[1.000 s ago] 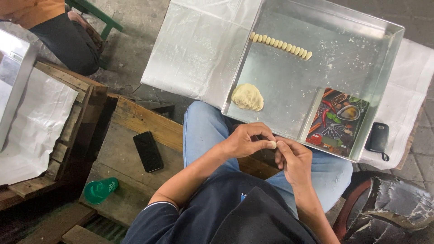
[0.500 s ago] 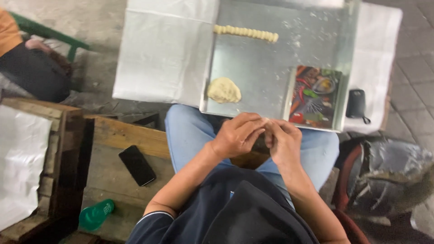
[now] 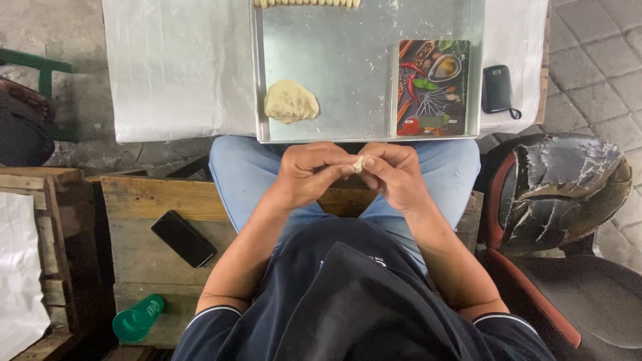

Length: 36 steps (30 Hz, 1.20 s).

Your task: The person pinches off small pieces of dough, rolls them between their palms into small balls, and places them in a row on a metal tray.

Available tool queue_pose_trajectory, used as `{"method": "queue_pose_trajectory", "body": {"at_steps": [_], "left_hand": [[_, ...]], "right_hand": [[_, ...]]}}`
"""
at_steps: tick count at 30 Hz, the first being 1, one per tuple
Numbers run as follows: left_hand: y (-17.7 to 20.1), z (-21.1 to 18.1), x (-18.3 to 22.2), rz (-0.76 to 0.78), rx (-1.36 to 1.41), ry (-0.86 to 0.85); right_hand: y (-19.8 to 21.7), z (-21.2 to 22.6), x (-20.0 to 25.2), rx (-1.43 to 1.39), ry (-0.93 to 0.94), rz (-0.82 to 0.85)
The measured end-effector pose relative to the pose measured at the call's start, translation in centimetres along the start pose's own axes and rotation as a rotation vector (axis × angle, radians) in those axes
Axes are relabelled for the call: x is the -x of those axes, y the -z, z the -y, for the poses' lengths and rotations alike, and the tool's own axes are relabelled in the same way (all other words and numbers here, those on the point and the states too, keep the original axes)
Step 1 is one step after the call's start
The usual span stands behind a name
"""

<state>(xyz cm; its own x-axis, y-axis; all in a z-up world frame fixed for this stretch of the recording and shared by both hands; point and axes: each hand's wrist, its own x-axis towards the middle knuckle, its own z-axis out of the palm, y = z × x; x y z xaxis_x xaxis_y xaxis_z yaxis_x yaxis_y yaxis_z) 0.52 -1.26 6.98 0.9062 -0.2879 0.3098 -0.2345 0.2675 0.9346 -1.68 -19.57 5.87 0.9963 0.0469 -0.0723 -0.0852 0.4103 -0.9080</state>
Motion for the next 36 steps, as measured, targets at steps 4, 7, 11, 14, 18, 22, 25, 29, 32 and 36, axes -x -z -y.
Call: {"method": "queue_pose_trajectory", "body": {"at_steps": [4,7,11,14,18,22,25,29,32,36], "left_hand": [[0.9,0.6,0.0,0.038,0.084,0.028],[0.9,0.6,0.0,0.059,0.097,0.019],[0.9,0.7,0.1,-0.001,0.023,0.054],[0.8,2.6,0.2,-0.063,0.024,0.106],[0.1,2.8,0.5,-0.152,-0.007,0.087],[-0.9,0.6,-0.3,-0.089,-0.436,-0.246],[-1.5,0.6,-0.3,-0.1,-0.624,-0.422],[-1.1,1.0,-0.6,-0.105,-0.595,-0.441],[-1.5,0.8,-0.7,-0.152,-0.465,-0.35],[-1.3,0.6,-0.8,-0.134,-0.355,-0.242]], "right_hand": [[0.7,-1.0,0.2,-0.146,-0.206,0.08],[2.2,-3.7,0.3,-0.209,-0.297,0.079],[0.8,-2.6,0.6,-0.098,-0.288,-0.096],[-0.3,-0.1,0.2,0.27,-0.017,-0.133],[0.0,0.3,0.6,0.337,0.114,-0.029],[0.1,-0.8,0.2,0.244,0.184,-0.102],[-0.4,-1.1,-0.2,0.078,0.136,-0.163],[1.1,-2.4,-0.3,-0.011,0.101,-0.147],[0.8,-0.7,0.0,0.052,0.174,-0.067],[0.9,0.2,0.2,0.318,0.18,-0.042]]}}
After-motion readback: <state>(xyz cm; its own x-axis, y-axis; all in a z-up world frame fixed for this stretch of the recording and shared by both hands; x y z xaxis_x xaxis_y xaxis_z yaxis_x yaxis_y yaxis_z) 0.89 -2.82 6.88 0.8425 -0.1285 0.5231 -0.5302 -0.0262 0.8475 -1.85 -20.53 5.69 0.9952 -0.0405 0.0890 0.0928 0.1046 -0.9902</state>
